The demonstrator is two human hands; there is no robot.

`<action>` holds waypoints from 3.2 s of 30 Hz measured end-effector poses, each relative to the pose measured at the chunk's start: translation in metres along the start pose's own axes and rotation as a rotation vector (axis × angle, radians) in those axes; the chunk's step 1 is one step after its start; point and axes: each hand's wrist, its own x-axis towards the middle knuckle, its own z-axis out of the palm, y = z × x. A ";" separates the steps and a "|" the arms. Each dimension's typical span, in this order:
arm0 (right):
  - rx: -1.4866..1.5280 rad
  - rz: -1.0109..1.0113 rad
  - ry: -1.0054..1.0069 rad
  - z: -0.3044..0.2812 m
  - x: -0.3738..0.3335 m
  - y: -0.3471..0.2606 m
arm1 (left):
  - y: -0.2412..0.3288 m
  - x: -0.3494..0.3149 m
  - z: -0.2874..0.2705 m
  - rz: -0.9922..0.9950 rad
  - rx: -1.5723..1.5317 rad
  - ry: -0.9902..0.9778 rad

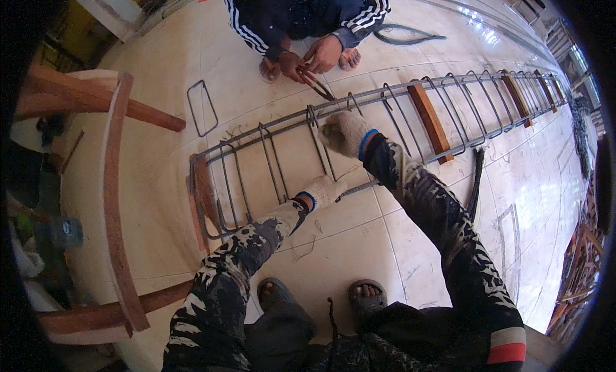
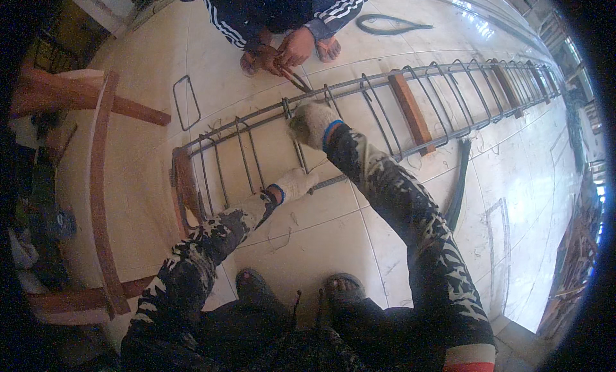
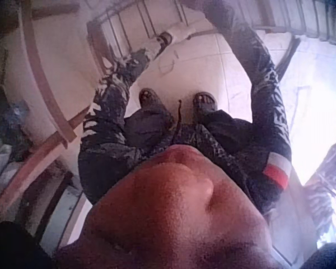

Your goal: The person sits on the floor and assembles a metal frame by positioning wooden supports and tying metal rods together with wire. They use pliers to twist and secure the wire at multiple joints along the frame.

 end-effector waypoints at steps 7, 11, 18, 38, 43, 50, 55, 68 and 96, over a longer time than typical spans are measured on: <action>0.037 0.243 0.057 -0.018 -0.029 -0.012 | 0.012 0.006 0.005 0.027 -0.077 -0.056; 0.605 0.439 -0.042 0.043 -0.001 -0.065 | -0.036 -0.015 -0.005 -0.066 -0.130 0.015; -0.048 0.169 -0.106 0.029 -0.014 -0.098 | -0.030 0.002 0.006 -0.012 -0.192 -0.002; 0.172 0.502 -0.001 0.060 -0.018 -0.102 | -0.053 -0.005 -0.002 -0.046 -0.338 -0.099; -0.279 0.318 0.022 0.056 -0.017 -0.117 | -0.040 -0.009 -0.003 -0.082 -0.350 -0.102; -0.178 0.524 -0.027 0.066 -0.012 -0.136 | -0.032 -0.018 -0.015 -0.089 -0.392 -0.143; -0.282 0.206 -0.069 0.058 -0.018 -0.125 | -0.061 -0.011 -0.017 0.070 -0.273 -0.091; -0.189 0.532 0.124 0.003 -0.099 -0.189 | -0.035 -0.006 -0.027 -0.034 -0.187 -0.230; -0.211 0.991 0.025 0.107 -0.256 -0.171 | -0.006 -0.023 -0.032 -0.202 -0.214 -0.219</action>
